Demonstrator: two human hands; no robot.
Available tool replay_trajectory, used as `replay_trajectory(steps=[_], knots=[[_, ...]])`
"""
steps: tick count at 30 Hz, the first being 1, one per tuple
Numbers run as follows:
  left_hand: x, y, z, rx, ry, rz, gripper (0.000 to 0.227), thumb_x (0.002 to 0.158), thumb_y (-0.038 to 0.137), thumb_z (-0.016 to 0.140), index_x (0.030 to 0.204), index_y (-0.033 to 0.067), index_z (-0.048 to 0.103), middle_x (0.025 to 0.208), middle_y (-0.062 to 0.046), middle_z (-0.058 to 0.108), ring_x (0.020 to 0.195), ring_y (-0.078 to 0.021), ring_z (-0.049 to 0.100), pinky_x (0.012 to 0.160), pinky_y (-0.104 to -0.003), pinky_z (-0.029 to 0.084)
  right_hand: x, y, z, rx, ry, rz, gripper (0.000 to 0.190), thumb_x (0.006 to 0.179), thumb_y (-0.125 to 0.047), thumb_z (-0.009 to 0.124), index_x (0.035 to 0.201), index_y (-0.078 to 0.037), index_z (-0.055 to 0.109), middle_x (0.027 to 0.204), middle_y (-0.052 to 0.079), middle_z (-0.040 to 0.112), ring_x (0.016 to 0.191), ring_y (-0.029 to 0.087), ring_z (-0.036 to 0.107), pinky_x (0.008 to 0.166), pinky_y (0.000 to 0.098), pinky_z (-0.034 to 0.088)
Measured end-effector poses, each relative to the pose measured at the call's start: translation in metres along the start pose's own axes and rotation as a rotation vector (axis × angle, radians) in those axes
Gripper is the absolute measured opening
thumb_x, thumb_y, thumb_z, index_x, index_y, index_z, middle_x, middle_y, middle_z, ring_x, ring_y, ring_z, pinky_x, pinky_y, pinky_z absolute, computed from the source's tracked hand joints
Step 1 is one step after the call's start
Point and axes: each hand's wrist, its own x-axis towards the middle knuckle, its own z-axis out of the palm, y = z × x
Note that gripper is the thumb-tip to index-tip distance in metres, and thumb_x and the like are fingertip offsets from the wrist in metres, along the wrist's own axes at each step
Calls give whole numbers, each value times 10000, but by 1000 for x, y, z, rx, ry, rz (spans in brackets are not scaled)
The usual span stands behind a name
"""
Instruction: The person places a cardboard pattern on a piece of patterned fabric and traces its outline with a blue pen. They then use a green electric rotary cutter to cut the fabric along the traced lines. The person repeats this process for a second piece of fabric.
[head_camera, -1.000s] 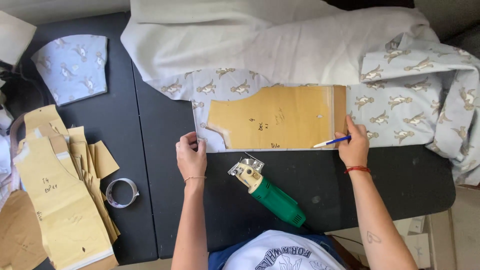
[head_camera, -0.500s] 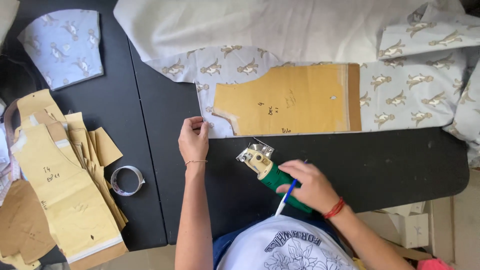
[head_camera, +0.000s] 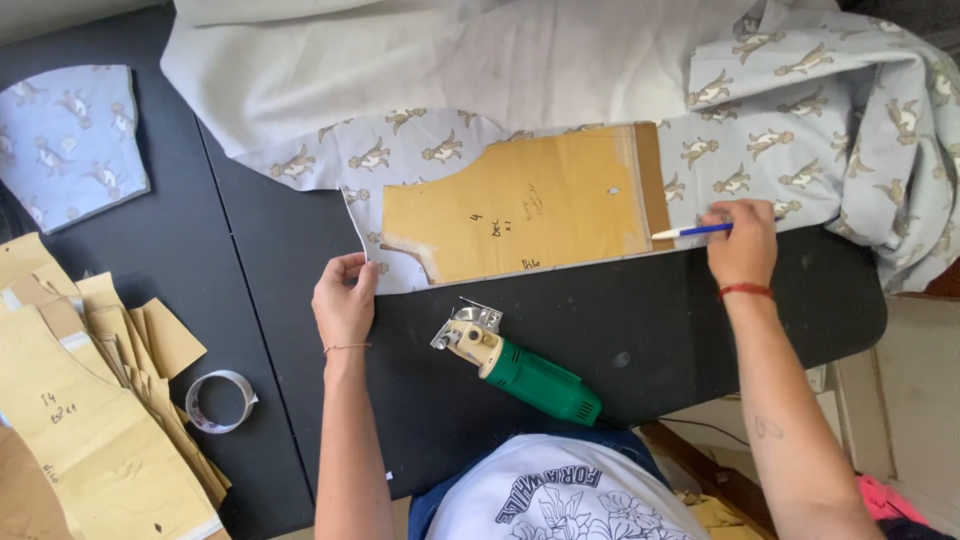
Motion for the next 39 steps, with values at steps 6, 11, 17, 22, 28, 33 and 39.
replay_trajectory(steps=[6, 11, 17, 22, 28, 33, 39], knots=[[-7, 4, -3, -318, 48, -7, 275, 713, 157, 653, 974, 87, 597, 677, -28, 597, 623, -86, 513, 586, -221, 422, 13, 65, 36, -105, 1, 104, 90, 806, -153, 690, 806, -164, 601, 876, 12, 449, 814, 265, 554, 741, 310, 432], [-13, 3, -11, -352, 13, -95, 303, 723, 201, 641, 967, 92, 498, 742, -21, 630, 728, -84, 591, 700, -221, 444, 12, 39, -3, 0, -39, 21, 43, 817, -39, 661, 818, -60, 623, 886, 127, 489, 771, 301, 526, 722, 372, 424], [-20, -5, -13, -204, -38, -145, 308, 712, 279, 625, 935, 126, 478, 736, 33, 623, 707, -62, 556, 691, -225, 391, 6, 34, -22, -54, -47, 1, 43, 862, -15, 638, 834, -45, 624, 928, 123, 497, 786, 290, 529, 687, 396, 447], [-17, -12, -9, -146, -1, -83, 272, 747, 259, 610, 927, 117, 464, 771, 3, 614, 717, -107, 557, 651, -267, 413, 6, 45, -12, -122, -14, -17, 57, 858, -100, 684, 835, -93, 633, 908, 111, 508, 776, 301, 541, 678, 409, 435], [-28, 3, 11, 215, 163, 174, 174, 753, 116, 500, 926, 133, 483, 825, 0, 489, 797, -192, 464, 469, -414, 391, -5, -43, -31, 88, 13, -55, 81, 841, 41, 581, 895, -17, 597, 882, 127, 530, 805, 309, 523, 713, 402, 412], [-27, 24, 21, 216, -49, -44, 300, 795, 398, 538, 983, 181, 452, 862, -1, 645, 822, -289, 614, 716, -432, 464, -17, -54, 12, 161, 10, 70, 266, 754, -250, 754, 925, -101, 614, 817, 64, 552, 845, 284, 569, 755, 346, 447], [-32, 32, 26, 249, -131, -115, 337, 745, 342, 615, 957, 178, 410, 851, 22, 664, 845, -273, 620, 736, -419, 462, -21, -54, 23, 189, 41, 121, 348, 673, -239, 790, 956, -109, 635, 848, 47, 525, 860, 278, 561, 794, 335, 438]])
